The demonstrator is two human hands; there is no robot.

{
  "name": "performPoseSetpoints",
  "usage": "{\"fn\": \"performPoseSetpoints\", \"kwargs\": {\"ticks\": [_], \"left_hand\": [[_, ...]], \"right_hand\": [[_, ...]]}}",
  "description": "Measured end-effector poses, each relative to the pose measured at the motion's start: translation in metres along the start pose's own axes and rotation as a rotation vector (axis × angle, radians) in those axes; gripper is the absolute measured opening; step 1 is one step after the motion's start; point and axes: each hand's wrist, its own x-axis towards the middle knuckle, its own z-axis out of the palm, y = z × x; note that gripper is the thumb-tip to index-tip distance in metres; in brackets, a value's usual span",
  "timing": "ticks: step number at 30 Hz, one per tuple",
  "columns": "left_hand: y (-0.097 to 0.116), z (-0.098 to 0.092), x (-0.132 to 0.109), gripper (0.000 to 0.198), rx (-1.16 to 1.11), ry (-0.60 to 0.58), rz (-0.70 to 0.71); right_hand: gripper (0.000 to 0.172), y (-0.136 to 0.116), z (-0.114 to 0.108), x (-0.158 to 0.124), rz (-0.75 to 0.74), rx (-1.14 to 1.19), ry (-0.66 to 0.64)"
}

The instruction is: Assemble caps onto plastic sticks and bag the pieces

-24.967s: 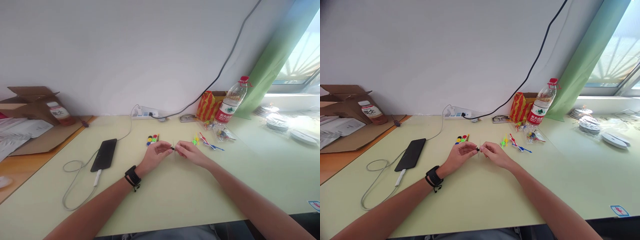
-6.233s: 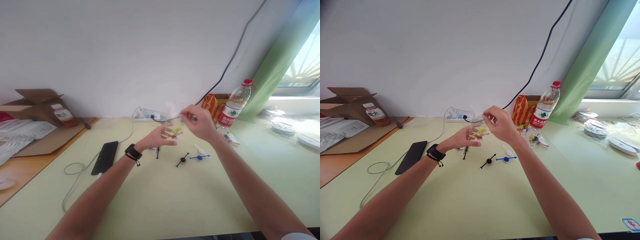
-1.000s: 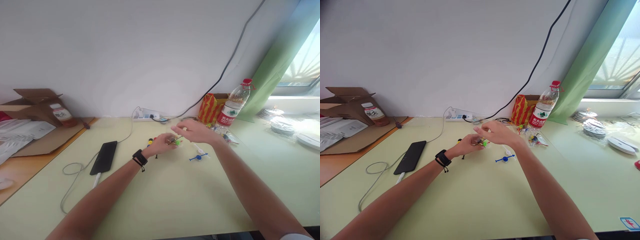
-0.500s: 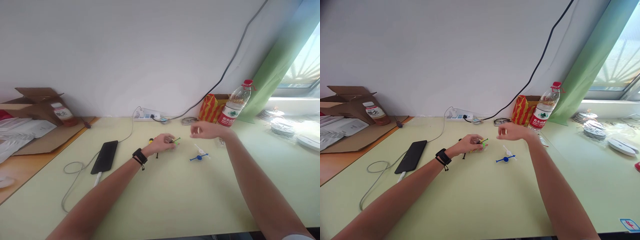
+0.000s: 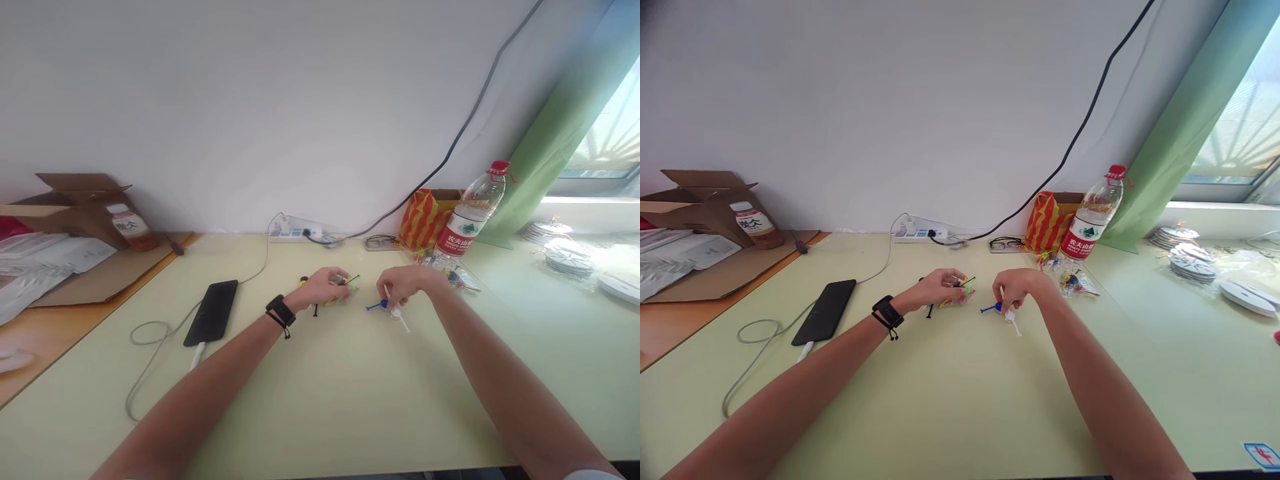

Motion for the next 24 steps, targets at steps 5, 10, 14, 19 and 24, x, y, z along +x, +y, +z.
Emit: {"fn": "performPoseSetpoints", "kwargs": {"ticks": [5,10,14,19,24], "left_hand": [[0.001,0.0,-0.002,0.053,-0.016,-0.004,0.02],[0.002,0.0,-0.003,0.052,-0.002,-0.009,0.027],[0.002,0.002,-0.003,0.05,0.033,0.015,0.06],[0.002,0.005,-0.003,0.05,0.1,-0.022,0.14],[0.005,0.008,-0.005,0.051,0.156,-0.016,0.188]], "right_hand": [[0.026,0.009,-0.012,-0.012,-0.026,0.075,0.034],[0.026,0.014,-0.026,-0.04,-0.104,0.167,0.215],[0.033,0.009,-0.033,-0.064,-0.203,0.305,0.405],[0.022,-0.011,-0.032,-0.079,-0.311,0.352,0.691],[0.021,-0.033,-0.028,-0.084,-0.391,0.272,0.785]]}}
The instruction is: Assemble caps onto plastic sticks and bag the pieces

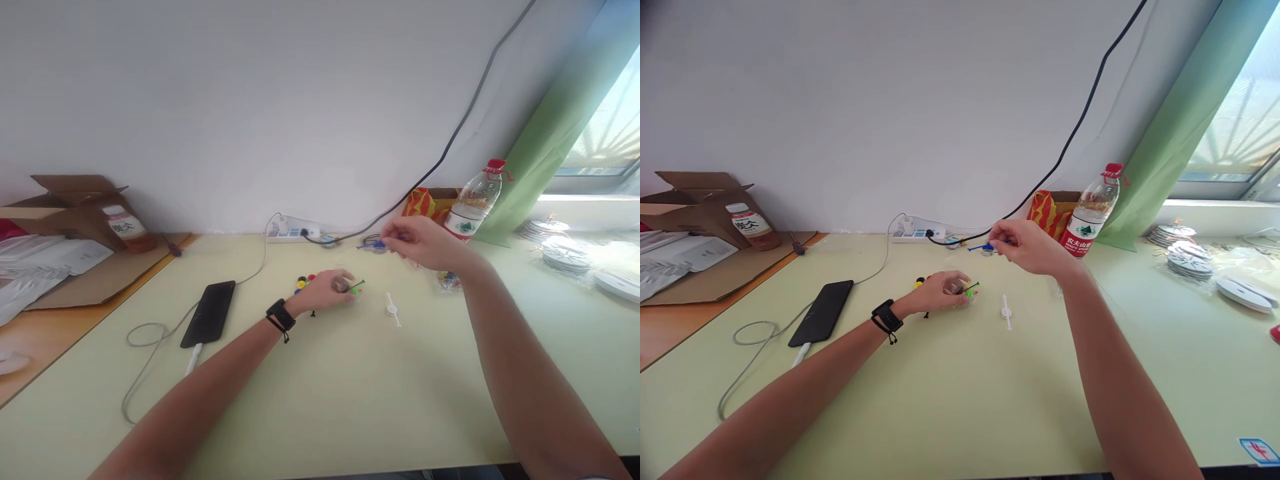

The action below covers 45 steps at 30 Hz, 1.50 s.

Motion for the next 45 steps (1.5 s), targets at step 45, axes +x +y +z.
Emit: {"fn": "performPoseSetpoints", "kwargs": {"ticks": [45], "left_hand": [[0.032,-0.014,-0.005,0.042,0.07,0.385,0.379]], "right_hand": [[0.008,-0.017,0.044,0.013,-0.251,0.001,0.562]]}}
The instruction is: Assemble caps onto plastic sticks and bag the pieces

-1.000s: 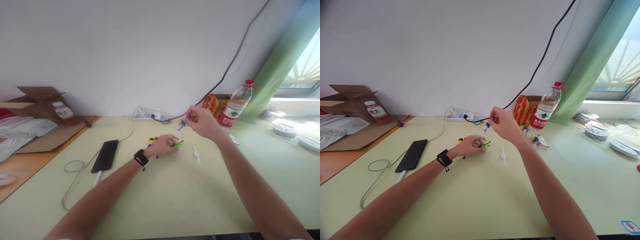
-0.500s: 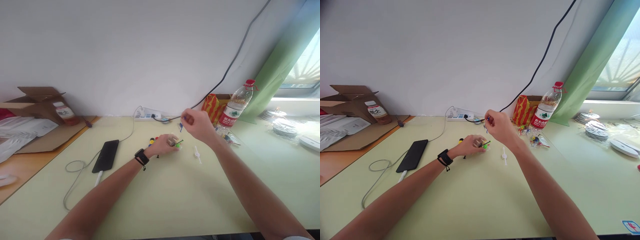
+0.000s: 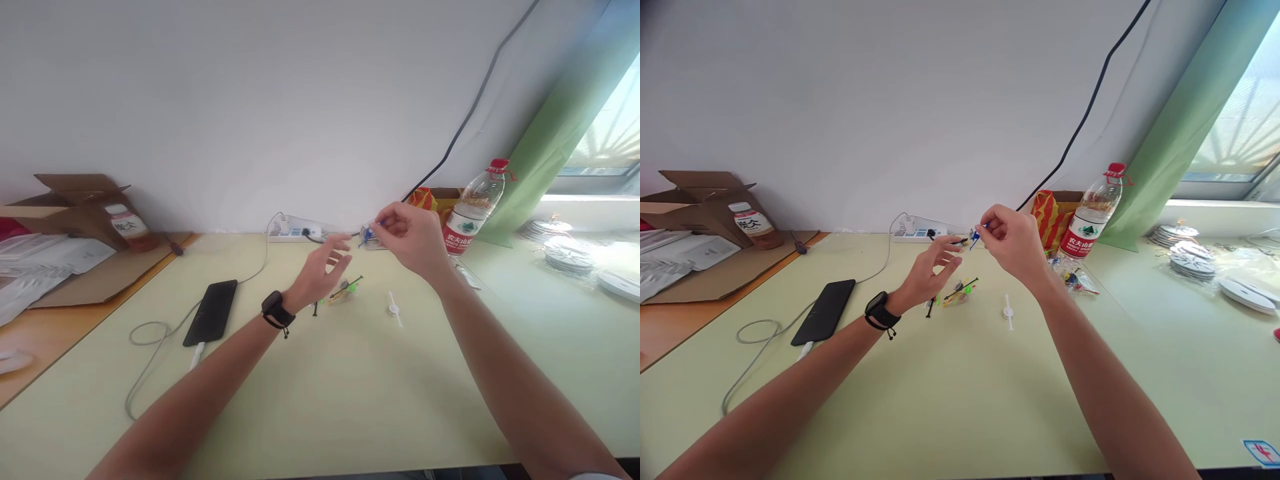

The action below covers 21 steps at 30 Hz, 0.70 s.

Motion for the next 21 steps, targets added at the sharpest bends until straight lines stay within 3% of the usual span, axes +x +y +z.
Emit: {"fn": "performPoseSetpoints", "kwargs": {"ticks": [3,7,14,21], "left_hand": [[0.005,-0.004,0.0,0.025,0.101,-0.048,0.108],[0.005,-0.004,-0.001,0.026,0.236,-0.059,0.208],[0.0,0.001,-0.001,0.036,0.319,-0.029,0.131],[0.002,-0.003,0.003,0.019,0.355,-0.016,0.131]], "right_hand": [[0.011,0.0,-0.005,0.001,0.065,0.061,-0.034],[0.01,-0.002,-0.012,0.001,0.116,0.084,-0.107],[0.012,-0.011,-0.026,0.002,0.164,0.157,-0.193],[0.014,-0.011,-0.024,0.002,0.114,0.114,-0.281]]}}
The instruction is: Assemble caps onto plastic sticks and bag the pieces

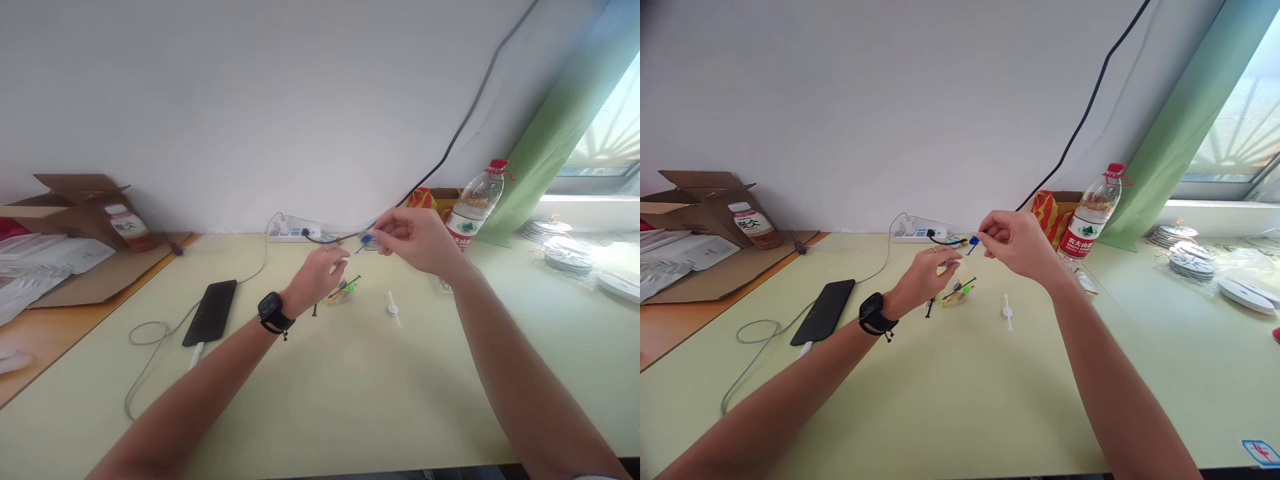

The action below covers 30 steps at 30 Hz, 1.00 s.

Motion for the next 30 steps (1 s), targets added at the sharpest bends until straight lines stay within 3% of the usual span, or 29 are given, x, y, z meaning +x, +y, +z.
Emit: {"fn": "performPoseSetpoints", "kwargs": {"ticks": [6,15,24,30], "left_hand": [[0.003,-0.001,0.0,0.021,-0.081,0.037,-0.06],[0.004,-0.003,0.005,0.025,-0.335,0.012,-0.176],[0.008,-0.008,0.004,0.017,-0.181,0.011,-0.026],[0.009,-0.014,0.005,0.015,-0.122,-0.106,0.015]], "right_hand": [[0.013,-0.003,-0.001,-0.003,-0.034,-0.041,-0.1],[0.014,-0.006,-0.002,-0.002,-0.091,-0.1,-0.002],[0.019,-0.006,0.001,-0.002,-0.09,-0.126,-0.041],[0.013,-0.005,0.002,-0.002,-0.083,-0.112,-0.101]]}}
